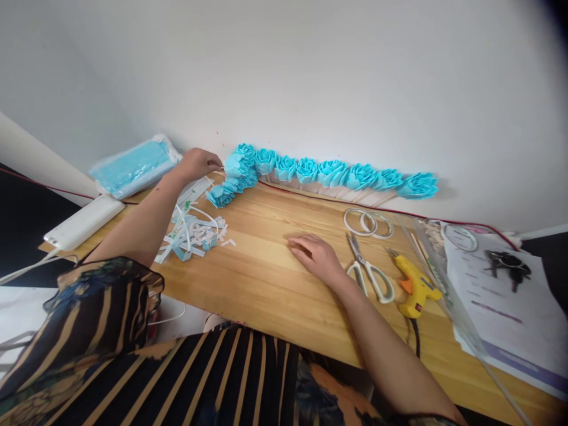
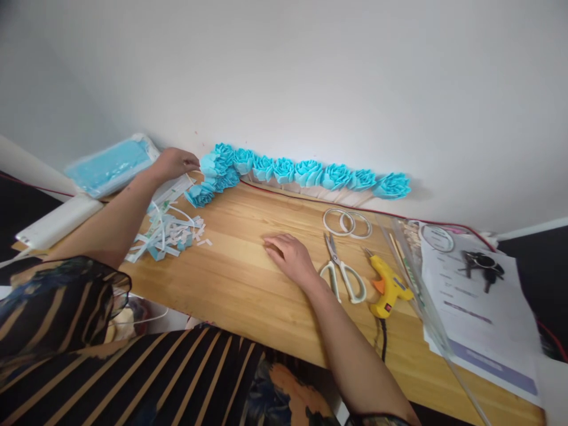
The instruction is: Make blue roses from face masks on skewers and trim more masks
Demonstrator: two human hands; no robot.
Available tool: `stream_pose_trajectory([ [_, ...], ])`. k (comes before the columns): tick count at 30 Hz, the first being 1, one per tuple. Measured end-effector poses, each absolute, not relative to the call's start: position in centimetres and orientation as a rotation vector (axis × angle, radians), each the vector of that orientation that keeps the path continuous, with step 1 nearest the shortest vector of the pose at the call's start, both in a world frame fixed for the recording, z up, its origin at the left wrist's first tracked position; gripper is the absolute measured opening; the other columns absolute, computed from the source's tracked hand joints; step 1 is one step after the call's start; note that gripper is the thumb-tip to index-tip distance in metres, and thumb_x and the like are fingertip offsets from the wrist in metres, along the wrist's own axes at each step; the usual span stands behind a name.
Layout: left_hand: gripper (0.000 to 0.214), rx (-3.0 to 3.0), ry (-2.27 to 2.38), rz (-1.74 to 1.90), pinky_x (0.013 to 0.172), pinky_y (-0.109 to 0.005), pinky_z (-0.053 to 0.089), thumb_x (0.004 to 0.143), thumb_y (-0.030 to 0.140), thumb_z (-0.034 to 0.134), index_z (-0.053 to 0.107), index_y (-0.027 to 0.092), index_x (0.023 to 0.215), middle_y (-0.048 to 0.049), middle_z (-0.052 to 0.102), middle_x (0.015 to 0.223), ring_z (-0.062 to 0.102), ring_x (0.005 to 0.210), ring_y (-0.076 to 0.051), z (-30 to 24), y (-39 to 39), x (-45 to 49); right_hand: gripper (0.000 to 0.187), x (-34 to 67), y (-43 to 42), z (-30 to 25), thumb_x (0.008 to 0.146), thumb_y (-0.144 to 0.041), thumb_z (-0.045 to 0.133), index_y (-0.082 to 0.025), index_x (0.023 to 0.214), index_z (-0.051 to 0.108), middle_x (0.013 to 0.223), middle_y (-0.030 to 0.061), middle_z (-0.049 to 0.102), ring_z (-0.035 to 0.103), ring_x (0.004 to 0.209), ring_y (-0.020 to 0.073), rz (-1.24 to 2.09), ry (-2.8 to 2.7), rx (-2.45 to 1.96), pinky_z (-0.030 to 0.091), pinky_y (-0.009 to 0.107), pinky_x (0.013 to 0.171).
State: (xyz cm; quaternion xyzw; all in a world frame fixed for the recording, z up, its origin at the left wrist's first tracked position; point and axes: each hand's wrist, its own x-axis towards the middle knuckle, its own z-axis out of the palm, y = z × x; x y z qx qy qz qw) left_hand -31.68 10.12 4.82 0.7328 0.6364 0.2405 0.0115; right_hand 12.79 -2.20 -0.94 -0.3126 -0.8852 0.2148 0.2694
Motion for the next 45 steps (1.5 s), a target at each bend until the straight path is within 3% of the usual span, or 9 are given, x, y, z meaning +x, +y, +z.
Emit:
stream_pose_trajectory([
  [7, 0.029, 2.29, 1.949, 0.728, 0.073, -0.029, 0.044, 0.079, 0.045, 0.066, 0.08, 0.021, 0.086, -0.0045, 0.075, 0.078, 0.068, 0.076, -0.022, 4.8, 9.9, -31.8, 0.021, 12.8, -2.2, -1.1, 0.096, -0.025, 0.058, -0.025, 0.112, 0.072, 0.113, 0.0065, 0.078, 0.071, 0.103, 0.0237, 0.586, -2.375, -0.85, 0.055, 0.043, 0.093],
  [24, 0.042, 2.283, 2.015, 0.537, 0.072, -0.026, 0.041, 0.08, 0.048, 0.056, 0.081, 0.019, 0.098, -0.006, 0.078, 0.092, 0.067, 0.083, -0.021, 6.4, 9.4, -31.4, 0.02, 12.8, -2.0, -1.2, 0.096, -0.025, 0.059, -0.024, 0.113, 0.07, 0.113, 0.0071, 0.078, 0.072, 0.101, 0.0239, 0.581, -2.365, -0.811, 0.056, 0.043, 0.091],
  [45, 0.043, 2.255, 1.874, 0.566, 0.071, -0.024, 0.042, 0.08, 0.052, 0.061, 0.08, 0.017, 0.096, -0.0057, 0.078, 0.087, 0.068, 0.08, -0.019, 5.9, 10.2, -30.8, 0.023, 12.7, -2.0, -1.0, 0.096, -0.025, 0.059, -0.024, 0.115, 0.07, 0.104, 0.0061, 0.079, 0.072, 0.1, 0.0226, 0.622, -2.344, -0.831, 0.056, 0.041, 0.092],
])
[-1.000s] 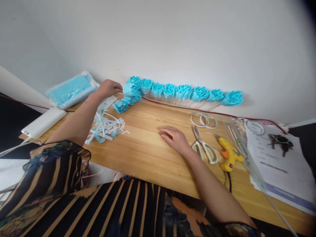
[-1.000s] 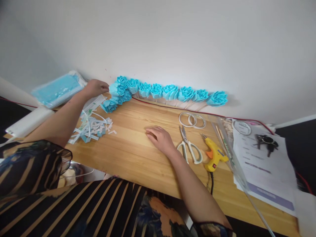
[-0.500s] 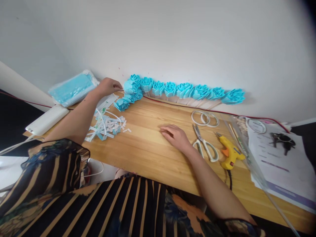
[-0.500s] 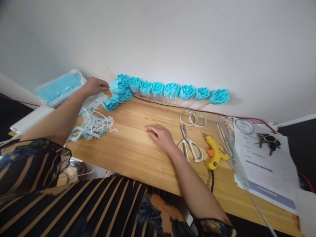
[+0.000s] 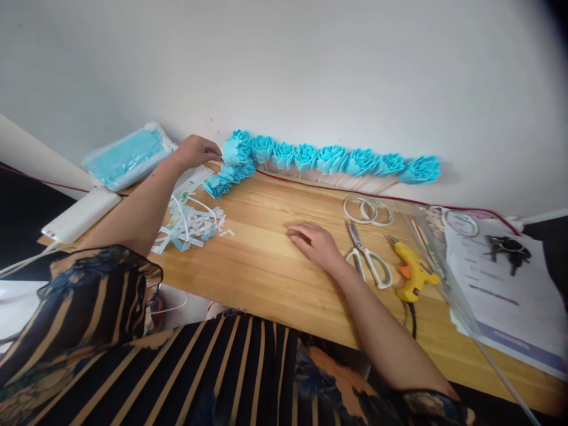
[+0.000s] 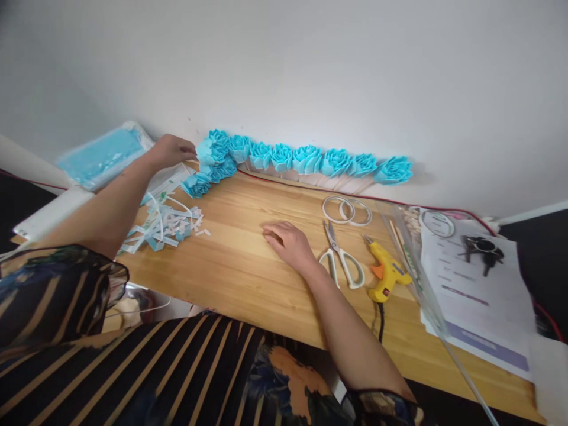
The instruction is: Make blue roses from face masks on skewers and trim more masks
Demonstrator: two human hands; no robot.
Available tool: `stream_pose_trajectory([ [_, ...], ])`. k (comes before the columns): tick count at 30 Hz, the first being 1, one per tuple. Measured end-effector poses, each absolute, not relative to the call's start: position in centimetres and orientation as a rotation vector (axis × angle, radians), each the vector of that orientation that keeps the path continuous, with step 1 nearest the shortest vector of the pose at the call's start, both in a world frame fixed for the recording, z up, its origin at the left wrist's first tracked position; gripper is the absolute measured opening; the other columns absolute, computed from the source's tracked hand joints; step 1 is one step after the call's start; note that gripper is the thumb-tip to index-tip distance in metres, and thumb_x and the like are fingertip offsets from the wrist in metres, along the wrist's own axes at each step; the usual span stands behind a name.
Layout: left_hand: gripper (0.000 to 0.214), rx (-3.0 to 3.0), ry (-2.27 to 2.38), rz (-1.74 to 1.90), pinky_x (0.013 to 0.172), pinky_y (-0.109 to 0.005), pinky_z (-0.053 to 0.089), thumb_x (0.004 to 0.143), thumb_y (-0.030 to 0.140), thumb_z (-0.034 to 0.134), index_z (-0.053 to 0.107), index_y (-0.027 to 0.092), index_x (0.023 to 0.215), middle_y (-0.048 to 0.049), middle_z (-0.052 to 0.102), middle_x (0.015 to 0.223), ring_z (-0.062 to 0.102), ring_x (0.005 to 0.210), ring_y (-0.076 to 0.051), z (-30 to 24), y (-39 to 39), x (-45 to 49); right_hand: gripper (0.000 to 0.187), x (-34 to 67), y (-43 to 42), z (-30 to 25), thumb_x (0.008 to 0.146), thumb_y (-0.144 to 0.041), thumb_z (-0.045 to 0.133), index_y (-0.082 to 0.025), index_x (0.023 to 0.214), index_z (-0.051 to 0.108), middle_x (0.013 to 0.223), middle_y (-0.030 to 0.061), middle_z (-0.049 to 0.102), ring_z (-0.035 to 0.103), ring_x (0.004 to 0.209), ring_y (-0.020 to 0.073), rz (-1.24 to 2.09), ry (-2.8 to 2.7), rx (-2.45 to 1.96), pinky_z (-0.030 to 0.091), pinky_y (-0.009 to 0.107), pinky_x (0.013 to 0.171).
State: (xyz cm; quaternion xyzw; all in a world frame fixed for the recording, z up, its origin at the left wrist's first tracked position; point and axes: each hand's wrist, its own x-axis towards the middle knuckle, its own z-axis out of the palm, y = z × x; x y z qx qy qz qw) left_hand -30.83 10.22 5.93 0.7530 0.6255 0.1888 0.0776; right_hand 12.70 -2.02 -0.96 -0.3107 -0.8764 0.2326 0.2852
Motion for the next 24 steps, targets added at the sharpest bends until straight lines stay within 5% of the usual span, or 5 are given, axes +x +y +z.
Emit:
stream_pose_trajectory([
  [24, 0.047, 2.234, 1.817, 0.583, 0.074, -0.026, 0.045, 0.078, 0.057, 0.062, 0.081, 0.017, 0.094, -0.0068, 0.078, 0.087, 0.068, 0.084, -0.021, 6.42, 10.32, -30.11, 0.022, 12.71, -2.16, -0.72, 0.096, -0.025, 0.058, -0.026, 0.113, 0.071, 0.11, 0.0054, 0.079, 0.072, 0.102, 0.0224, 0.648, -2.346, -0.873, 0.055, 0.042, 0.093],
])
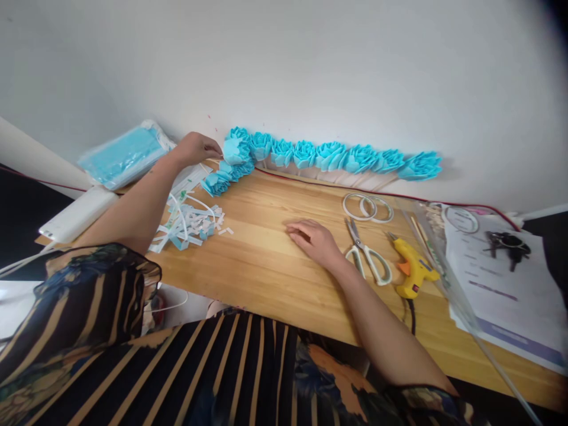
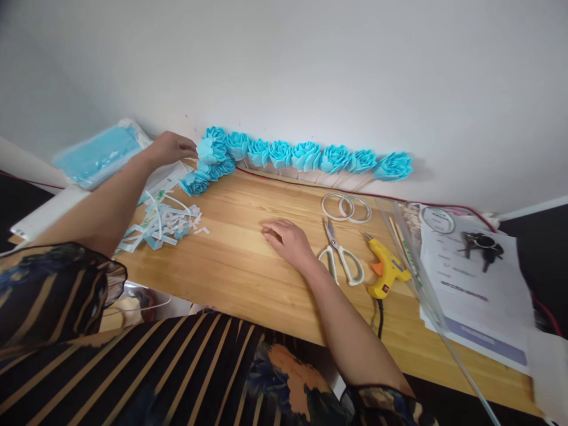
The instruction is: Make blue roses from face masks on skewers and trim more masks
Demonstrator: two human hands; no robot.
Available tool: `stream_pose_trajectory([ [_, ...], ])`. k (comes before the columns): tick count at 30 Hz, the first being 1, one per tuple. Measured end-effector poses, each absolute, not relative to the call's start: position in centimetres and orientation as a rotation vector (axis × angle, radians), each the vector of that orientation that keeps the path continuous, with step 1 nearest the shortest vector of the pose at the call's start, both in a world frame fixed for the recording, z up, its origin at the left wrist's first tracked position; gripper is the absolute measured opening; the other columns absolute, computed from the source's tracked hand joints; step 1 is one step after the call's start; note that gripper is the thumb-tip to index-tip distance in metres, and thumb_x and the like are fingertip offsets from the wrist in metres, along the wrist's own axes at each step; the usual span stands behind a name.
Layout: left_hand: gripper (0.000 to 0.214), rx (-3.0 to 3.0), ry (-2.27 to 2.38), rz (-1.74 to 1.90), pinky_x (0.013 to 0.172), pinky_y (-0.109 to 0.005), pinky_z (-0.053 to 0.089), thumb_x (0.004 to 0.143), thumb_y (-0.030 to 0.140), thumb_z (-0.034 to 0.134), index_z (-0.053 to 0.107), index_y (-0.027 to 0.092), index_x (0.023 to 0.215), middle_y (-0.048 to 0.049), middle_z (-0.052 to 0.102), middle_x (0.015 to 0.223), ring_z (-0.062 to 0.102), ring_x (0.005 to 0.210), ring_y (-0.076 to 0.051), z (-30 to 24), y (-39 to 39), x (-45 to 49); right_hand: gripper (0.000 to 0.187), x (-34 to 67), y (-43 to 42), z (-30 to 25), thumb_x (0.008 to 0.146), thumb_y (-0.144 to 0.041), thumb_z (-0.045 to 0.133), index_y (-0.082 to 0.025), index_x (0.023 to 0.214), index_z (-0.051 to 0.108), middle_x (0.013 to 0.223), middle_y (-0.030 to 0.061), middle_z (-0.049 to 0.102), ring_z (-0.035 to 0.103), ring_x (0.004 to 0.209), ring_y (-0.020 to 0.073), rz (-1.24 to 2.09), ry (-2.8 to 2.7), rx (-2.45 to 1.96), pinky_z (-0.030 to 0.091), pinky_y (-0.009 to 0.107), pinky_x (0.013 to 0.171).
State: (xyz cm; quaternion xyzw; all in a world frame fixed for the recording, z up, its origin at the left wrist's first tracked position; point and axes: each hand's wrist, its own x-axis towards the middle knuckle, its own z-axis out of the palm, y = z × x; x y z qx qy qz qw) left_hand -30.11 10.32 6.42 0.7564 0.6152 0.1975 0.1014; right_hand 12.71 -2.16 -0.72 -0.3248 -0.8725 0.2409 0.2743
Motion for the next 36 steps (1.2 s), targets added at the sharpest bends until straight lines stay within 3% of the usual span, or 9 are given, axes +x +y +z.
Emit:
stream_pose_trajectory([
  [5, 0.047, 2.191, 1.813, 0.549, 0.081, -0.025, 0.047, 0.077, 0.053, 0.064, 0.081, 0.015, 0.098, -0.0085, 0.079, 0.093, 0.069, 0.09, -0.023, 7.1, 10.1, -29.7, 0.021, 12.7, -2.2, -0.8, 0.096, -0.024, 0.058, -0.024, 0.112, 0.072, 0.112, 0.0066, 0.078, 0.071, 0.102, 0.0225, 0.653, -2.337, -0.865, 0.055, 0.041, 0.093],
  [14, 0.041, 2.27, 1.824, 0.558, 0.075, -0.025, 0.046, 0.076, 0.047, 0.062, 0.081, 0.016, 0.096, -0.0079, 0.078, 0.09, 0.069, 0.083, -0.021, 6.2, 10.8, -29.7, 0.022, 12.7, -2.2, -0.7, 0.096, -0.025, 0.058, -0.026, 0.113, 0.071, 0.11, 0.0049, 0.078, 0.071, 0.103, 0.0226, 0.661, -2.34, -0.879, 0.054, 0.042, 0.094],
  [21, 0.043, 2.335, 1.907, 0.441, 0.075, -0.026, 0.042, 0.078, 0.047, 0.052, 0.079, 0.019, 0.095, -0.0074, 0.077, 0.09, 0.068, 0.084, -0.022, 5.4, 10.7, -30.7, 0.023, 12.7, -2.2, -0.6, 0.096, -0.026, 0.058, -0.026, 0.115, 0.072, 0.108, 0.0055, 0.079, 0.071, 0.103, 0.0228, 0.658, -2.349, -0.873, 0.055, 0.043, 0.094],
  [28, 0.035, 2.364, 1.931, 0.56, 0.073, -0.027, 0.041, 0.082, 0.042, 0.051, 0.076, 0.02, 0.093, -0.006, 0.074, 0.086, 0.065, 0.083, -0.022, 5.4, 9.7, -30.7, 0.022, 12.7, -2.1, -0.8, 0.096, -0.026, 0.058, -0.026, 0.113, 0.071, 0.112, 0.0055, 0.078, 0.071, 0.103, 0.0226, 0.647, -2.348, -0.872, 0.055, 0.042, 0.094],
  [32, 0.035, 2.35, 1.932, 0.613, 0.074, -0.027, 0.042, 0.085, 0.037, 0.049, 0.074, 0.016, 0.098, -0.0085, 0.074, 0.091, 0.063, 0.082, -0.021, 5.3, 8.7, -31.3, 0.021, 12.7, -2.1, -0.9, 0.096, -0.025, 0.058, -0.025, 0.113, 0.071, 0.11, 0.0058, 0.079, 0.072, 0.102, 0.0226, 0.629, -2.346, -0.867, 0.055, 0.042, 0.093],
  [36, 0.032, 2.357, 1.96, 0.599, 0.076, -0.028, 0.042, 0.087, 0.035, 0.05, 0.074, 0.019, 0.1, -0.007, 0.074, 0.092, 0.062, 0.084, -0.021, 5.0, 8.3, -32.0, 0.023, 12.7, -2.0, -0.9, 0.096, -0.026, 0.057, -0.026, 0.114, 0.071, 0.109, 0.0055, 0.079, 0.072, 0.102, 0.0225, 0.633, -2.345, -0.871, 0.055, 0.042, 0.092],
])
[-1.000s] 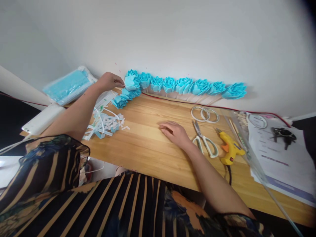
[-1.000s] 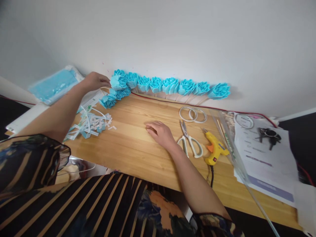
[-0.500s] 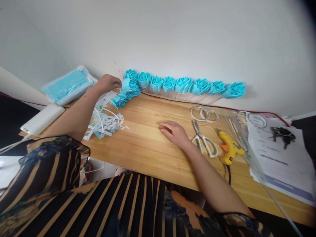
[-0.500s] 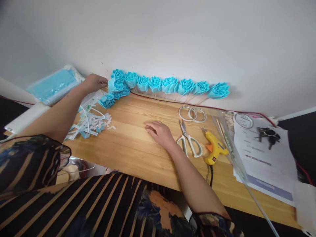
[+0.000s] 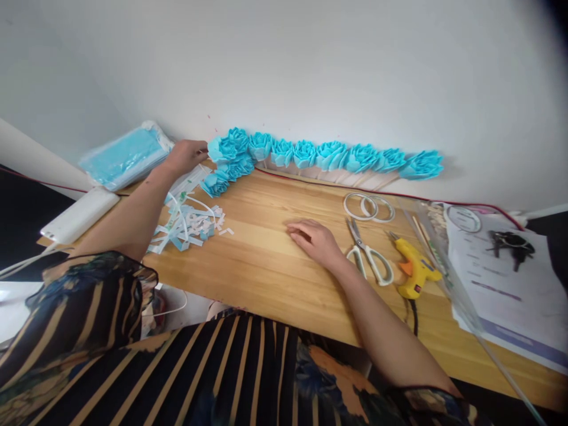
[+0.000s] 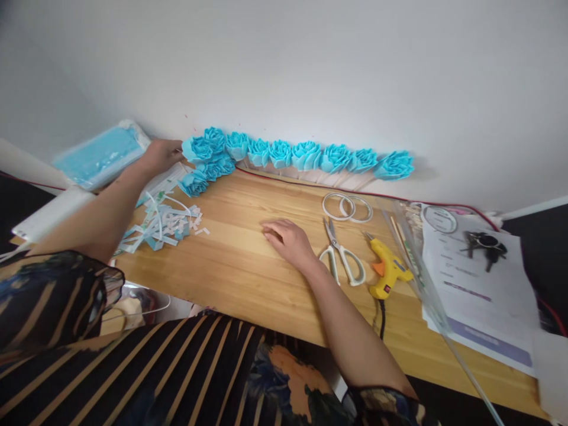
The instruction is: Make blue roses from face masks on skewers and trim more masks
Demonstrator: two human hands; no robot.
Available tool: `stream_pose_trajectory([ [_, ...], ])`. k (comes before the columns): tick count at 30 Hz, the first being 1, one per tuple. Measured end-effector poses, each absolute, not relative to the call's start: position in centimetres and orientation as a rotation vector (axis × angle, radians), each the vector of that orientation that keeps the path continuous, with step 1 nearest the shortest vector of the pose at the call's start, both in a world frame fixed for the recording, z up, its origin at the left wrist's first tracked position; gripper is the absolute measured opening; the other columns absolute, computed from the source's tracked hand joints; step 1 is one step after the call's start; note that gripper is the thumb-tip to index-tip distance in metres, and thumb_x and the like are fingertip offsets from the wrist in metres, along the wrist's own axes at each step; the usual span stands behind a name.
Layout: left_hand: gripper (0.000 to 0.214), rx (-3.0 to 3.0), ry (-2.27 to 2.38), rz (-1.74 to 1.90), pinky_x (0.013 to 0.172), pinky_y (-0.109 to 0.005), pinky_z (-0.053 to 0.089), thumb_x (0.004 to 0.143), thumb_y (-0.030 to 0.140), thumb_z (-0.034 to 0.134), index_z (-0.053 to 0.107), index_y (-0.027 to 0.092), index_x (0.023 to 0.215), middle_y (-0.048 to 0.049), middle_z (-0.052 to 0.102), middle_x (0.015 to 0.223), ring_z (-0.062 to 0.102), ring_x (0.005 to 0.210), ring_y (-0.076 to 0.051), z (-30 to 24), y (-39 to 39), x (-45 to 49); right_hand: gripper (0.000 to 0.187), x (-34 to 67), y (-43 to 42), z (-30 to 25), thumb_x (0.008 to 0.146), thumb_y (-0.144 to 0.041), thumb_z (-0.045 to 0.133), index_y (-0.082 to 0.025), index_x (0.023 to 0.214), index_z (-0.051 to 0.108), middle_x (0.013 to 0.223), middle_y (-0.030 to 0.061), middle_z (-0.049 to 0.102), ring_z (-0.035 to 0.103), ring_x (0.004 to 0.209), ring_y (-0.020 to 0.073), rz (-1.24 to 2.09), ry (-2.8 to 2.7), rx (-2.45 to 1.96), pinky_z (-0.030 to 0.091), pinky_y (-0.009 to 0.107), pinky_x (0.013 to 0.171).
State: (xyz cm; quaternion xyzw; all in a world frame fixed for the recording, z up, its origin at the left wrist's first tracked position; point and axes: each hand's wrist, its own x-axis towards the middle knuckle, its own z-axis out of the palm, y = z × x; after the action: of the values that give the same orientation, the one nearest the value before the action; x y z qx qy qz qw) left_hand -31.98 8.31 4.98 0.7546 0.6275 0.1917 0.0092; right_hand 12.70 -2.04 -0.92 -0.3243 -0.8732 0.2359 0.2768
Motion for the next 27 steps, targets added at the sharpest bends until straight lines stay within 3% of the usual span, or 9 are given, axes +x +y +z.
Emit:
stream_pose_trajectory([
  [18, 0.037, 2.355, 2.067, 0.539, 0.076, -0.031, 0.038, 0.092, 0.04, 0.045, 0.073, 0.017, 0.099, -0.0063, 0.073, 0.088, 0.062, 0.09, -0.022, 3.9, 7.9, -33.6, 0.022, 12.7, -2.0, -1.0, 0.096, -0.026, 0.057, -0.026, 0.114, 0.071, 0.11, 0.005, 0.079, 0.072, 0.102, 0.0226, 0.639, -2.353, -0.873, 0.055, 0.042, 0.093],
  [27, 0.029, 2.366, 2.062, 0.563, 0.077, -0.029, 0.04, 0.09, 0.031, 0.048, 0.073, 0.019, 0.098, -0.0085, 0.075, 0.096, 0.065, 0.091, -0.023, 3.6, 9.0, -31.8, 0.024, 12.8, -2.0, -0.9, 0.096, -0.025, 0.057, -0.025, 0.116, 0.071, 0.108, 0.0055, 0.079, 0.072, 0.101, 0.0218, 0.642, -2.354, -0.879, 0.055, 0.04, 0.092],
])
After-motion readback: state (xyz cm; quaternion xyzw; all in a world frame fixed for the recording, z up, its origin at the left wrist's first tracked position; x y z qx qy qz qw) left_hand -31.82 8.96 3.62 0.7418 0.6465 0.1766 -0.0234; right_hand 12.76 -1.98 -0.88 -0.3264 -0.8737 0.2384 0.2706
